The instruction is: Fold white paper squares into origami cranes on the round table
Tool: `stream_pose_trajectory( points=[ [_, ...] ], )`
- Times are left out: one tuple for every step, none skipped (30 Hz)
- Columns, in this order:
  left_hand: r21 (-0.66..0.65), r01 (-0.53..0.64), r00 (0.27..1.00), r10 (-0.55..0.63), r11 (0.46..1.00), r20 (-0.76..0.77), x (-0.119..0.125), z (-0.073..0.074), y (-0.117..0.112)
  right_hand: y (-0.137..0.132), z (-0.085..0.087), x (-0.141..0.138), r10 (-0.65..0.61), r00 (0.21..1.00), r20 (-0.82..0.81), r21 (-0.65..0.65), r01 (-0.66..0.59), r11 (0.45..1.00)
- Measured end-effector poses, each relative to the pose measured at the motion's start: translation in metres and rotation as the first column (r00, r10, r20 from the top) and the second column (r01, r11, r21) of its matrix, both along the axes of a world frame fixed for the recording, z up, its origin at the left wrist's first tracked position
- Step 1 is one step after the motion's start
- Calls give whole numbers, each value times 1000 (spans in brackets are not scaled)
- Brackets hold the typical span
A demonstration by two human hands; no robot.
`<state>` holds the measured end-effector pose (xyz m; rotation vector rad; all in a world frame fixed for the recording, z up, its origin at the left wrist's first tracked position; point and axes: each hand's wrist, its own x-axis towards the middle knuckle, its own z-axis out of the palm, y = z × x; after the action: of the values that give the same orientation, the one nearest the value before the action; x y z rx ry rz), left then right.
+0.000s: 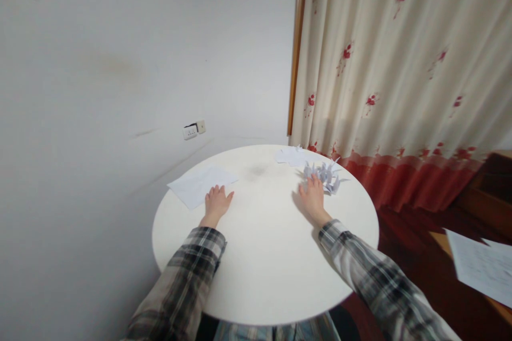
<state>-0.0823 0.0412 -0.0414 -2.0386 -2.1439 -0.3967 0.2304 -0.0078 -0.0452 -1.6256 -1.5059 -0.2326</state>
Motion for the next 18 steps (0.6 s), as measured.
stream_pose_trajectory(
  points=[
    [17, 10, 1000, -10, 1000, 3, 1, 0, -1, 0, 0, -1, 12, 1000, -5, 0, -12, 1000],
    [32, 22, 1000, -22, 999, 6, 2, 0, -1, 0, -1, -2, 23, 1000, -9, 4, -23, 1000],
    [43, 34, 999, -34, 999, 10, 3, 1, -2, 1, -1, -3, 34, 999, -9, 11, -34, 999],
    [50, 44, 999, -44, 998, 14, 3, 1, -2, 1, -2, -4, 44, 999, -3, 20, -44, 999],
    [53, 48, 999, -49, 997, 19, 4, 1, -3, 1, -2, -5, 53, 999, 9, 29, -54, 998],
    [55, 49, 998, -51, 997, 23, 4, 1, -3, 1, -3, -5, 62, 998, 22, 37, -63, 997],
    [58, 48, 998, -50, 997, 28, 5, 1, -3, 2, -4, -6, 71, 997, 36, 45, -72, 996],
    [63, 48, 998, -50, 997, 30, 5, 1, -3, 2, -5, -6, 81, 996, 47, 51, -84, 995],
    [67, 51, 998, -53, 996, 31, 5, 0, -3, 3, -6, -6, 91, 994, 53, 57, -94, 994],
    [72, 59, 998, -62, 996, 30, 5, 0, -2, 3, -7, -7, 100, 993, 54, 63, -104, 993],
    [76, 71, 997, -74, 995, 28, 4, -1, -2, 4, -8, -7, 109, 993, 53, 69, -112, 991],
    [80, 84, 996, -86, 993, 27, 4, -1, -1, 5, -9, -7, 117, 992, 52, 73, -121, 990],
    [84, 95, 995, -98, 992, 27, 4, -2, -1, 6, -10, -7, 125, 991, 52, 74, -128, 989],
    [87, 105, 994, -108, 991, 28, 4, -2, 0, 7, -11, -8, 131, 990, 55, 72, -135, 988],
    [92, 112, 993, -115, 989, 30, 4, -2, 0, 7, -12, -8, 137, 989, 60, 67, -141, 988],
    [96, 118, 992, -121, 988, 33, 4, -3, 0, 7, -12, -8, 141, 988, 67, 61, -145, 988],
    [99, 124, 991, -128, 987, 35, 4, -3, 1, 7, -12, -9, 142, 987, 72, 55, -146, 988],
    [101, 130, 990, -134, 986, 37, 4, -3, 1, 7, -12, -9, 141, 987, 76, 51, -145, 988]
  ],
)
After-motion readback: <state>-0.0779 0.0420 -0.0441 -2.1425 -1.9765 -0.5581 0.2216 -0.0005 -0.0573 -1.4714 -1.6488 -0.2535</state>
